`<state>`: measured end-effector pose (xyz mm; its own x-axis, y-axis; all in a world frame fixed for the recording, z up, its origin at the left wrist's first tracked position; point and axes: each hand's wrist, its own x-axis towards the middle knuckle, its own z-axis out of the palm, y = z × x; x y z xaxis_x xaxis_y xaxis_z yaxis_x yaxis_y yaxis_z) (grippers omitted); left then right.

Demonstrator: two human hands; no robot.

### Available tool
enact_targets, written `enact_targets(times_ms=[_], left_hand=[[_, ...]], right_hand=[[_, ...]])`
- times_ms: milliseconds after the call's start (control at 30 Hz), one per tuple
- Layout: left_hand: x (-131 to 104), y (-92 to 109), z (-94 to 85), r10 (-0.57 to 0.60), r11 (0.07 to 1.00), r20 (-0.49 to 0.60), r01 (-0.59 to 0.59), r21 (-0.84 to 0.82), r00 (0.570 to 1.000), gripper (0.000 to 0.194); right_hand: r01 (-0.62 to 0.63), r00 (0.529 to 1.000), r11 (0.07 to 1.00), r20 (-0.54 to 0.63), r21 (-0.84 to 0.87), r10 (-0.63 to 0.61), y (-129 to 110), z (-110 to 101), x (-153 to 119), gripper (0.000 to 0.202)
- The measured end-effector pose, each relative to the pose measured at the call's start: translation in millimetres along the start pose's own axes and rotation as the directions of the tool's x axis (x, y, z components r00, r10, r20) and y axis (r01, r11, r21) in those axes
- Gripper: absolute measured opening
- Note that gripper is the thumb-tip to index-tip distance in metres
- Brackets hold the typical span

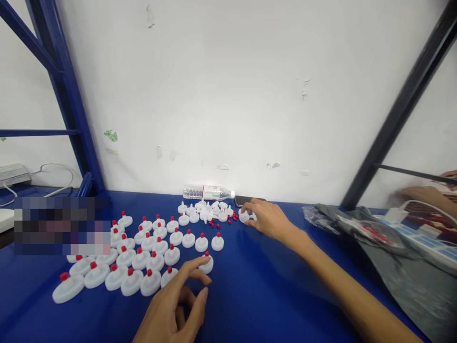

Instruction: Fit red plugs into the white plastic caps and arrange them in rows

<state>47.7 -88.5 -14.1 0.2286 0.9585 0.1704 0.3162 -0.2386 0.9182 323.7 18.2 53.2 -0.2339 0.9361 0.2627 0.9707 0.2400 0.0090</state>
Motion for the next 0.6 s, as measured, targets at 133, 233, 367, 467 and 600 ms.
enact_targets(times_ms=[133, 233, 367, 467, 600], left_hand=[[0, -1, -0.4, 0.012, 1.0, -0.006, -0.012, 0.011, 1.0, 0.034], [1, -4, -1.6, 0.029, 1.0, 0.022, -0.029, 0.009, 0.999, 0.036], [2, -7, -2.6, 0.028, 1.0, 0.026, -0.028, 0.012, 0.999, 0.041], [2, -5, -3.5, -0.007, 1.0, 0.042, 0.006, 0.022, 0.999, 0.048], [2, 4, -6.3, -0.052, 0.998, 0.063, 0.05, 0.031, 0.997, 0.059]], right_hand=[[0.001, 1.0, 1.0, 0.019, 0.003, -0.001, 3, 4, 1, 0.033], [0.007, 1.0, 0.999, 0.01, 0.047, -0.007, 5, 6, 1, 0.023], [-0.002, 1.0, 0.988, -0.011, 0.156, 0.003, 6, 1, 3, 0.01], [0.032, 0.999, 0.958, -0.02, 0.283, -0.027, -8, -13, 0, 0.014], [0.179, 0.964, 0.646, -0.003, 0.742, -0.264, -53, -30, -18, 0.027]])
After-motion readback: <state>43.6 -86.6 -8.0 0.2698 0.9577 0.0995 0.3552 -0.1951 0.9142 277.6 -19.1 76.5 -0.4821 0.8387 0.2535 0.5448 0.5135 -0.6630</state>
